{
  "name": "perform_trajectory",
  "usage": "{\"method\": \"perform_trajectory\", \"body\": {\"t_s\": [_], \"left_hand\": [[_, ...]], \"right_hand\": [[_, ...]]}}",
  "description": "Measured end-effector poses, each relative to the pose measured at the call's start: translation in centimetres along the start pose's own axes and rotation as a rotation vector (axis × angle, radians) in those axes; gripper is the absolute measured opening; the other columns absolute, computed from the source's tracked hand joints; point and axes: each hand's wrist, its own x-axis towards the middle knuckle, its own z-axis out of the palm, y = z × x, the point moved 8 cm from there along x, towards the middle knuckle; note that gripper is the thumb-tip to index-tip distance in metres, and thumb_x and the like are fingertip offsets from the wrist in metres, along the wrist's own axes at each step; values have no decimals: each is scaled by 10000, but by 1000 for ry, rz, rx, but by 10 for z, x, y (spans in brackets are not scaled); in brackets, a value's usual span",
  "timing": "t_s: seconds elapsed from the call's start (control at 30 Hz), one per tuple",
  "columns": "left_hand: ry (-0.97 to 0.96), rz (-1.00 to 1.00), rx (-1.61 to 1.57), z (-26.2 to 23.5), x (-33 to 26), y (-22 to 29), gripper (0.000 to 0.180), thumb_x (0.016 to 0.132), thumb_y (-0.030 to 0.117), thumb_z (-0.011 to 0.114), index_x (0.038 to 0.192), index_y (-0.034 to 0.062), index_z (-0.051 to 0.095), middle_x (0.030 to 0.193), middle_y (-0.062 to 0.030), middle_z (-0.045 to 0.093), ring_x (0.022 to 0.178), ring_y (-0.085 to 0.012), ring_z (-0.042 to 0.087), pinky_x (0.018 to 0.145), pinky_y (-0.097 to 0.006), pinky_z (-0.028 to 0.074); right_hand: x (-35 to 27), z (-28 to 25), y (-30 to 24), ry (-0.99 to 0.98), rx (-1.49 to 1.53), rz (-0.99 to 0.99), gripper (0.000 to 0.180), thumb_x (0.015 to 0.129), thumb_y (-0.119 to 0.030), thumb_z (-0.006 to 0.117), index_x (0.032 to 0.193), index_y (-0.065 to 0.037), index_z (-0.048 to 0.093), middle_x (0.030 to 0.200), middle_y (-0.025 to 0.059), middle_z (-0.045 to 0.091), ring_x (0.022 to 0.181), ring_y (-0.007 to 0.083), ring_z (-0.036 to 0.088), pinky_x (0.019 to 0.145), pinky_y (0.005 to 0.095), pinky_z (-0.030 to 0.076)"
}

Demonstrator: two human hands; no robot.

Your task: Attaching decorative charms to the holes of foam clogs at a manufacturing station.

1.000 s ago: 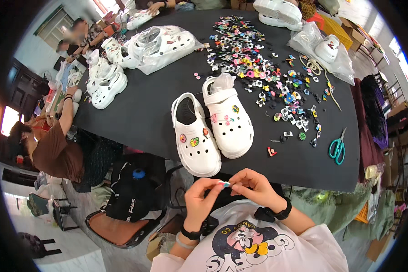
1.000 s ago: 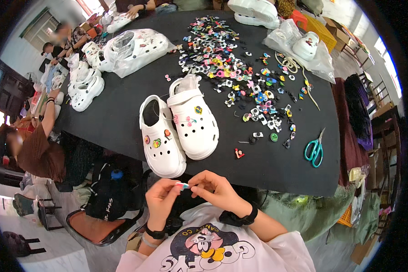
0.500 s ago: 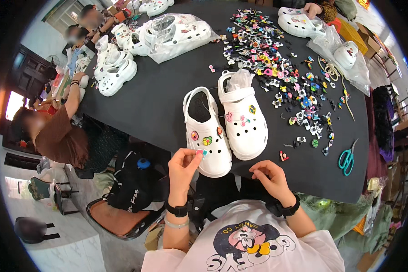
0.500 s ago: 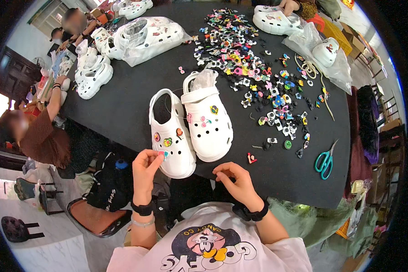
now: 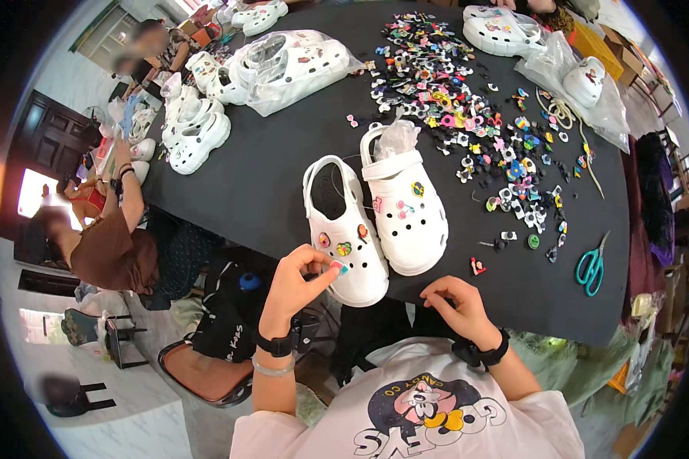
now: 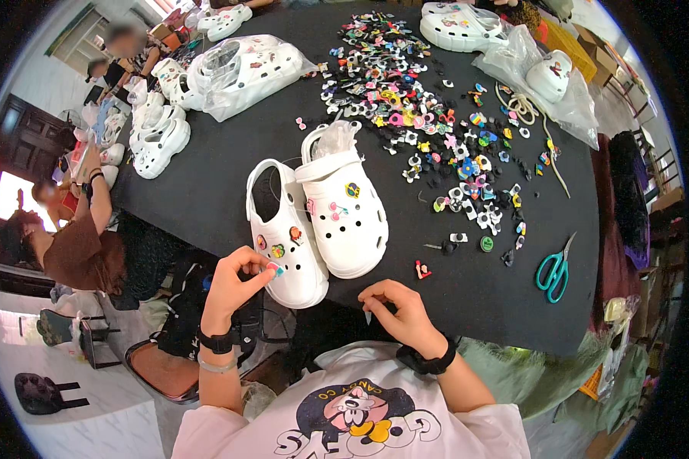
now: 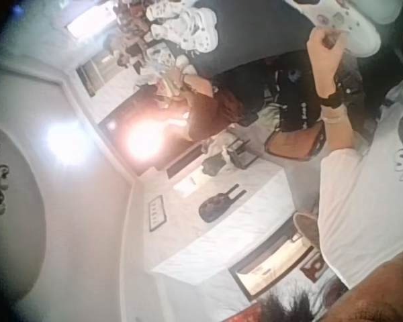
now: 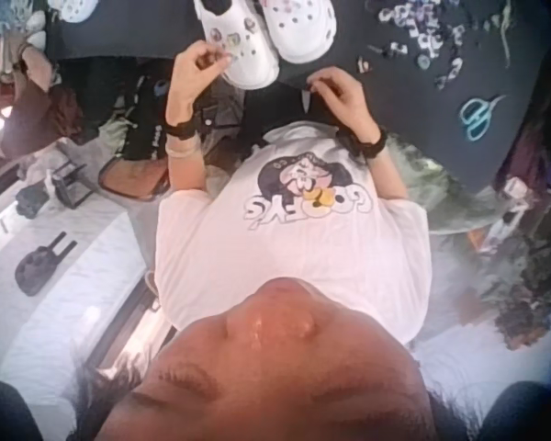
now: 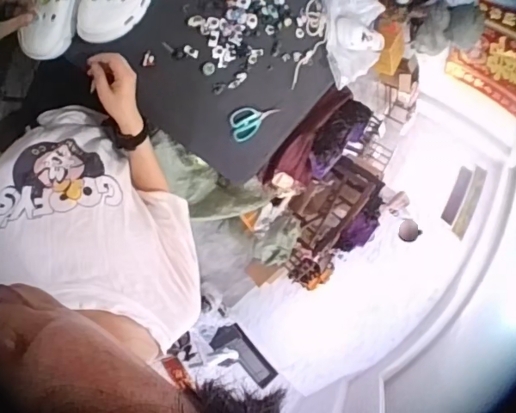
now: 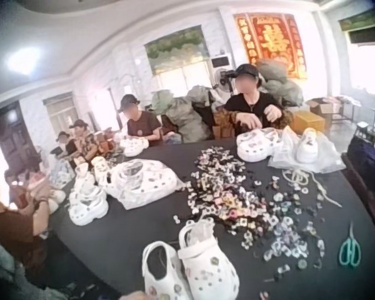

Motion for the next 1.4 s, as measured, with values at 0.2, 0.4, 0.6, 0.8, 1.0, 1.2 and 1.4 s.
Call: {"method": "perform_trajectory", "body": {"t_s": [0.2,0.4,0.6,0.8,1.0,1.2,1.4], "left_hand": [[14,64,-3,4,-2,-6,155,778,61,800,874,-11,701,840,-34,598,784,-124,563,737,-263,456],[-33,132,-190,-3,-13,-15,159,767,36,801,896,2,715,908,-54,632,844,-170,600,798,-284,473],[35,231,-1,21,-42,41,171,713,31,827,848,42,723,842,-40,679,877,-193,623,837,-315,468],[-28,485,74,99,-55,80,194,727,82,819,910,78,754,897,-24,733,874,-224,620,859,-349,445],[302,572,215,49,-50,84,320,709,24,809,1004,26,685,1010,-106,694,904,-270,620,826,-365,477],[468,338,356,10,-14,54,451,697,128,853,1007,18,544,953,-121,550,883,-290,552,796,-385,467],[417,261,251,13,13,23,387,728,186,843,884,22,529,850,-105,512,814,-301,539,742,-408,473]], "right_hand": [[1,-4,6,8,135,32,107,944,12,599,1031,39,655,1000,105,652,868,151,679,764,263,550],[1,-2,6,-24,96,8,102,948,16,591,1021,51,653,997,101,646,870,144,675,755,259,555],[-3,-1,4,-33,229,-36,289,905,-4,668,1186,6,598,1013,93,677,866,136,669,789,267,521],[-14,11,-14,-129,274,-60,340,864,2,728,1171,13,584,1013,97,698,871,130,672,774,270,534],[-18,-51,0,261,351,89,149,952,-45,622,1085,-7,567,924,104,697,722,121,651,651,236,519],[-15,-92,-4,504,506,62,548,1047,-178,471,1526,-57,234,1265,228,605,820,155,662,727,265,531],[-19,-79,3,397,373,83,609,1034,-146,487,1550,-73,171,1269,216,602,859,176,666,746,278,536]]}}
